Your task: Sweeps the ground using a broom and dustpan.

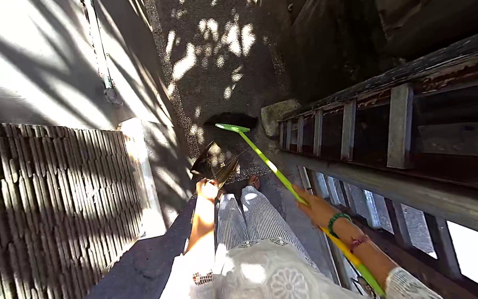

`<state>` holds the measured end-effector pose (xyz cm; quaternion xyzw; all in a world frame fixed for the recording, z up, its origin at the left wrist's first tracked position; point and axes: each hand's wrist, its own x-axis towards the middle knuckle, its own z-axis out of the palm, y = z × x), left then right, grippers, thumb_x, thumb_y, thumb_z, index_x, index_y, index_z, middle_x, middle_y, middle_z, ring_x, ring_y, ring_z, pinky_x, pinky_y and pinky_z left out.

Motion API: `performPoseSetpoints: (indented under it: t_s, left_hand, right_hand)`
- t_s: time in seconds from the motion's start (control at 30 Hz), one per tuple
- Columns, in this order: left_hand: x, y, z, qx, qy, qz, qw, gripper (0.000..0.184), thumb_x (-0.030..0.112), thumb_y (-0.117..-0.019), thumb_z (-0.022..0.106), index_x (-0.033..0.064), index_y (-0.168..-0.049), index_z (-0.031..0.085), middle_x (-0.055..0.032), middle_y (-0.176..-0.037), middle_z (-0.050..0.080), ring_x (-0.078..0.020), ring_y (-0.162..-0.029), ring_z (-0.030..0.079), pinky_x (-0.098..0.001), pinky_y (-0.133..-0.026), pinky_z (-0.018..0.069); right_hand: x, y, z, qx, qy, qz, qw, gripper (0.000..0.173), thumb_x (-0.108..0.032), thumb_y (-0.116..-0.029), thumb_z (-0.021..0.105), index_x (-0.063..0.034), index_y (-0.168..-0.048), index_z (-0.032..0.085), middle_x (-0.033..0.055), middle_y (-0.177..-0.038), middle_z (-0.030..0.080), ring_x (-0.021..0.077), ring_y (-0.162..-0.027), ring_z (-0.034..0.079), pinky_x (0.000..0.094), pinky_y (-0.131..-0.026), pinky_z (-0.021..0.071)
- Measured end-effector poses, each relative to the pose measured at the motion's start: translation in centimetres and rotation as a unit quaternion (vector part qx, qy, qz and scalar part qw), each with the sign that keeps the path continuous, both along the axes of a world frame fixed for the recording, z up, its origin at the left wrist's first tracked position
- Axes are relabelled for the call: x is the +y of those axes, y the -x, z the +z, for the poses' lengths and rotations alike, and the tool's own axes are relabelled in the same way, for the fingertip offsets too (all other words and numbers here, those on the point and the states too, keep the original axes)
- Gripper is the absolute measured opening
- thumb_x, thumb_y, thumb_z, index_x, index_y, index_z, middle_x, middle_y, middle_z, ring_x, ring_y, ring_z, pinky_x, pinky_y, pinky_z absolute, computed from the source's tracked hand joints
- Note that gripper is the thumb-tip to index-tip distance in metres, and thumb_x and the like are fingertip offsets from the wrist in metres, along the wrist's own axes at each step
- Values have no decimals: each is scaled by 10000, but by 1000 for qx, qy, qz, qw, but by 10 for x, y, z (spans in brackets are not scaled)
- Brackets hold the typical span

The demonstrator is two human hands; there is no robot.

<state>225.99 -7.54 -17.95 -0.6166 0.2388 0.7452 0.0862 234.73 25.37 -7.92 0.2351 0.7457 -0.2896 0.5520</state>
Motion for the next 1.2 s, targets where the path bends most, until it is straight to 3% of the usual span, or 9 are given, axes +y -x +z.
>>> performPoseSetpoints:
  t_s: [0.17,0.3,0.43,0.57,0.7,0.83,0.97,1.07,1.2]
  left_hand:
    - [21,40,-2,-21,46,26,998,203,233,-1085,306,127,-943,406,-28,-712,455,-105,-535,485,-204,-506,471]
    - [32,63,-12,-54,37,56,996,166,239,-1048,344,133,-940,411,-25,-673,451,-98,-476,468,-206,-451,452]
    - [40,68,-19,-52,53,41,996,180,243,-1042,333,141,-920,417,-16,-647,448,-105,-478,467,-222,-463,448]
    - [38,62,-24,-58,48,43,996,164,255,-1039,359,140,-939,420,-27,-690,460,-106,-491,483,-214,-454,461]
    - [37,55,-24,-72,44,40,996,170,244,-1041,360,130,-930,421,-31,-662,465,-106,-481,489,-215,-451,466]
    - [39,51,-25,-58,42,48,996,168,239,-1044,345,140,-922,406,-21,-685,452,-100,-506,479,-206,-480,466]
    - [49,49,-27,-56,38,30,997,228,293,-1058,316,142,-914,406,-18,-665,450,-96,-493,479,-203,-465,458]
    - [53,50,-23,-57,52,25,997,243,330,-1073,310,140,-956,406,-25,-715,455,-98,-521,472,-208,-481,449]
    - [47,41,-29,-62,54,19,996,266,337,-1072,300,136,-940,414,-26,-679,469,-92,-498,492,-204,-463,460]
  right_hand:
    - [1,6,46,54,-13,-30,998,647,-295,-1109,458,-288,-1670,137,232,-983,651,293,-614,615,472,-595,551]
    - [-9,49,-23,91,-48,-12,995,638,-236,-1109,439,-214,-1671,139,316,-1212,640,431,-904,687,574,-834,550]
    - [-30,28,-76,24,-7,-52,998,661,-226,-1107,440,-236,-1673,98,298,-1206,632,386,-837,682,528,-779,566]
    - [-19,-39,-16,-61,90,-145,983,646,-335,-1109,463,-327,-1664,134,129,-874,594,201,-541,569,371,-499,525]
    - [-8,-95,60,-30,60,-142,988,599,-387,-1112,420,-373,-1657,172,148,-854,620,237,-536,570,431,-515,532]
    - [-13,-117,40,6,-8,-161,987,602,-351,-1120,388,-334,-1667,137,209,-952,662,305,-618,623,512,-606,555]
    - [-18,-96,-18,-61,55,-278,957,599,-367,-1125,393,-339,-1663,130,105,-814,567,187,-514,533,366,-489,507]
    - [-18,-117,15,-52,84,-289,952,597,-342,-1121,411,-331,-1662,159,84,-770,555,173,-482,522,351,-459,504]
    - [-15,-166,44,-8,29,-256,966,597,-336,-1113,422,-320,-1661,187,167,-916,644,224,-561,552,428,-547,515]
